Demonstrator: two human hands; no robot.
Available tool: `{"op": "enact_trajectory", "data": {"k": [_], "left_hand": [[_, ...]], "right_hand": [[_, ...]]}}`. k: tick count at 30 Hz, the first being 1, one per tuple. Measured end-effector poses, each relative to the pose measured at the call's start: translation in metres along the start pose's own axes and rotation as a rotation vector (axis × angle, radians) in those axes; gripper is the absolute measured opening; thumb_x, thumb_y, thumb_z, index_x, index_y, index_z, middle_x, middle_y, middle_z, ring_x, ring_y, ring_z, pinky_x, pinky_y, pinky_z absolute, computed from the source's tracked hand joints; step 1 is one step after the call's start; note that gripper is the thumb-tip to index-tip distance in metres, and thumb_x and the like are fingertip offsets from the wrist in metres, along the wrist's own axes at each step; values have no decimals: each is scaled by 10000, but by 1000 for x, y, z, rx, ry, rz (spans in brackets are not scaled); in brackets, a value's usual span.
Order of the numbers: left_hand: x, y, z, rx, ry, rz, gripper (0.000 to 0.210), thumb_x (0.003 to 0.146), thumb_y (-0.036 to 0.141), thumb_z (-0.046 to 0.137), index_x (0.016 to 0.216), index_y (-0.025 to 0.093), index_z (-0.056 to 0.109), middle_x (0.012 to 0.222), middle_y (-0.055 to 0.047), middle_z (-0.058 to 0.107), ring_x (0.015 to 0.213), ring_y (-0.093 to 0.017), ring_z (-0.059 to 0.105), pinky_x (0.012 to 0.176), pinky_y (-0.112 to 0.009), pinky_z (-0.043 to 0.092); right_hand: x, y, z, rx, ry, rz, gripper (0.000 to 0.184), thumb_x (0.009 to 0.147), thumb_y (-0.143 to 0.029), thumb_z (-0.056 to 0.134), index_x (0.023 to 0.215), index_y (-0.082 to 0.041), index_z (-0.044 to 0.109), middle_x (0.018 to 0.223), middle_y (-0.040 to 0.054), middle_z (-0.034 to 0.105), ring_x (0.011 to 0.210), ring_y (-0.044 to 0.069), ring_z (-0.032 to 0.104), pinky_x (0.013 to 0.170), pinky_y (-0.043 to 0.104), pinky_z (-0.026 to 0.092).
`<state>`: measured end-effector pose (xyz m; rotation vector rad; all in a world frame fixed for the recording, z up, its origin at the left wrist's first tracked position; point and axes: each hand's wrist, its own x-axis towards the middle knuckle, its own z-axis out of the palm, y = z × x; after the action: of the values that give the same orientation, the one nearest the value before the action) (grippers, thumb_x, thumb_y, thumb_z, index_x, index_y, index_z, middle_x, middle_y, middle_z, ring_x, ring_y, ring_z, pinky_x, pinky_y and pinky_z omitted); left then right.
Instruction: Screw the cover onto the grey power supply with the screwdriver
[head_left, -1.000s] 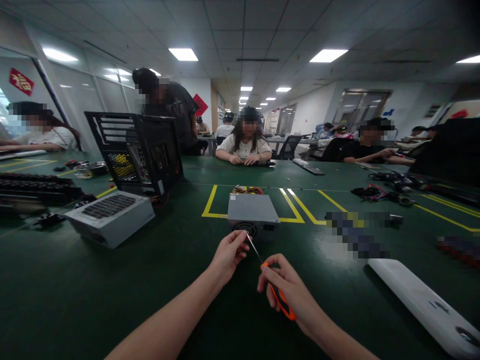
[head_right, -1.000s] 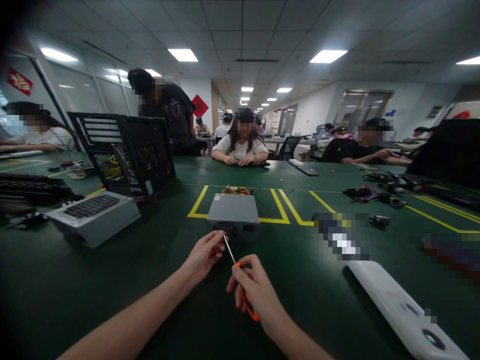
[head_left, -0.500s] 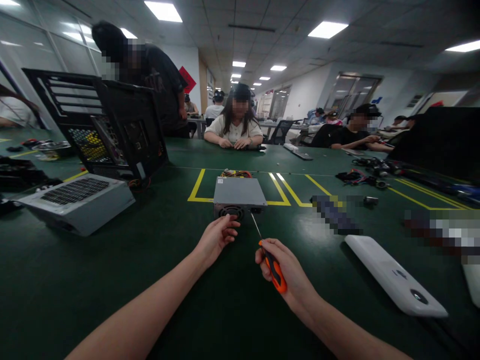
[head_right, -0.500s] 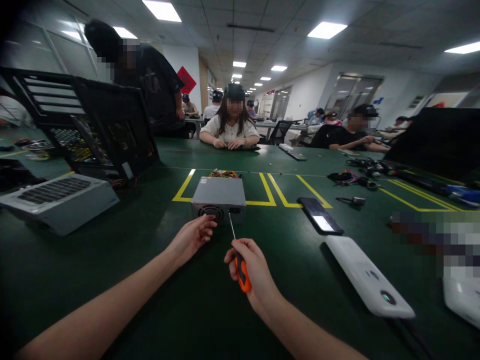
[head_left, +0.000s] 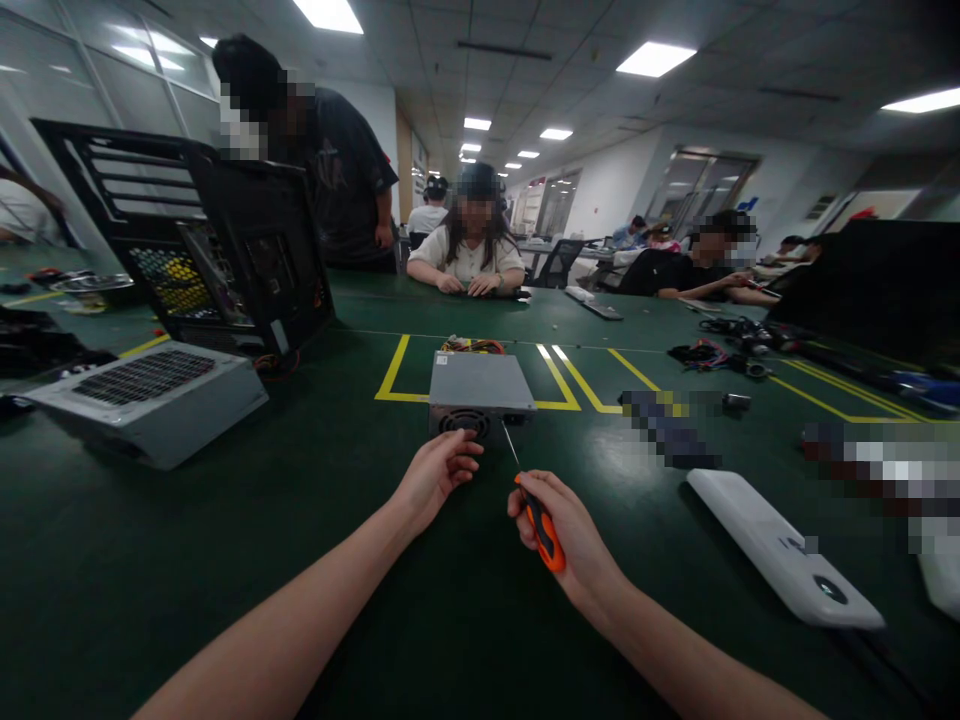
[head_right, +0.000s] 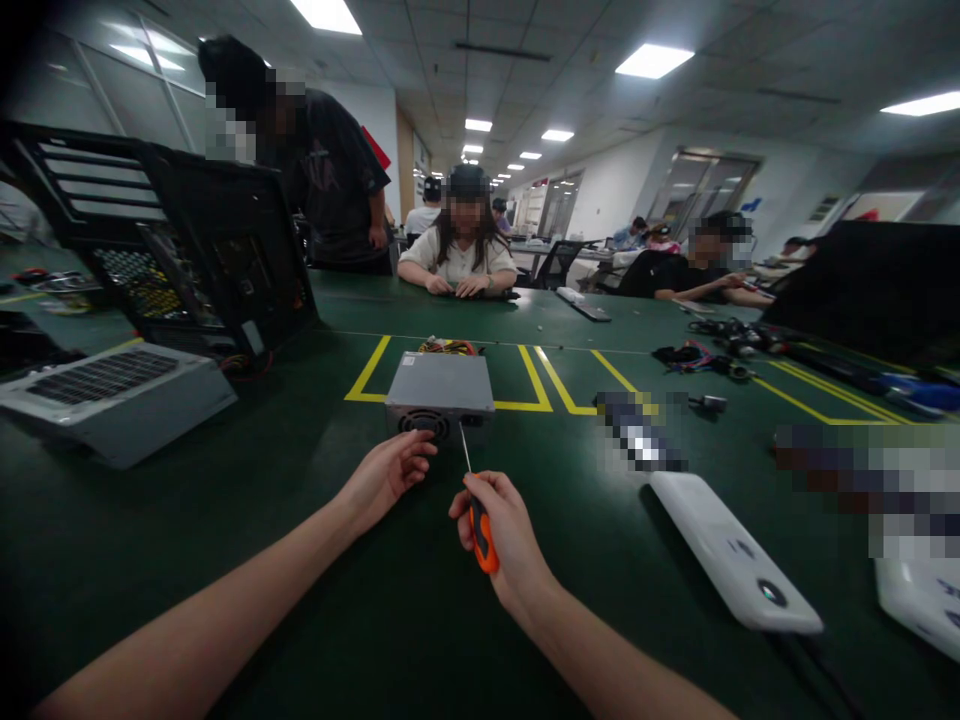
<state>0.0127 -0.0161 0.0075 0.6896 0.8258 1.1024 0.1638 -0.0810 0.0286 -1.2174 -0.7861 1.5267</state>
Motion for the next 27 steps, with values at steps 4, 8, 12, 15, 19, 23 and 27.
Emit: {"op": "enact_trajectory", "data": {"k": [4,8,12,15,19,23,27], "left_hand": [[2,-2,-2,9,-15,4,244,786,271,581,979,122,575,804,-45,624,581,-67,565,517,-166,448],[3,-3,-2,23,-18,12,258,772,276,599,980,125,575,819,-50,625,588,-70,563,524,-170,446],[0,-2,0,40,-38,12,231,802,259,550,988,125,579,832,-61,622,583,-73,558,517,-174,431],[0,-3,3,76,-118,17,283,829,284,503,1073,155,566,939,-79,614,638,-86,574,547,-188,439],[7,-9,9,118,-177,49,346,838,323,480,1166,221,524,1035,-72,589,684,-89,579,563,-187,434],[11,-10,14,123,-184,49,362,850,340,453,1185,219,516,1028,-78,586,677,-88,569,566,-189,426],[9,-7,16,128,-185,42,368,855,349,442,1189,215,518,1032,-78,584,685,-89,563,577,-191,422]], "right_hand": [[1,0,-1,3,8,-8,253,711,-375,607,782,-194,445,569,-26,581,410,69,449,406,197,307],[2,1,-1,5,-4,-5,251,720,-379,602,787,-195,446,581,-21,584,417,70,454,406,197,305],[-1,1,0,7,-16,2,254,713,-375,612,779,-195,445,584,-21,581,417,70,450,405,198,305],[-2,0,1,9,-10,1,254,710,-366,615,781,-193,444,579,-20,579,417,70,452,405,196,305],[-1,1,1,14,-9,-7,253,705,-362,611,780,-193,438,564,-23,576,402,68,446,399,194,296],[0,2,1,19,-9,-13,242,716,-357,600,779,-191,436,566,-23,577,404,67,451,401,193,297],[-1,1,1,24,-15,0,242,717,-360,603,785,-192,442,577,-23,580,415,69,455,406,194,300]]}}
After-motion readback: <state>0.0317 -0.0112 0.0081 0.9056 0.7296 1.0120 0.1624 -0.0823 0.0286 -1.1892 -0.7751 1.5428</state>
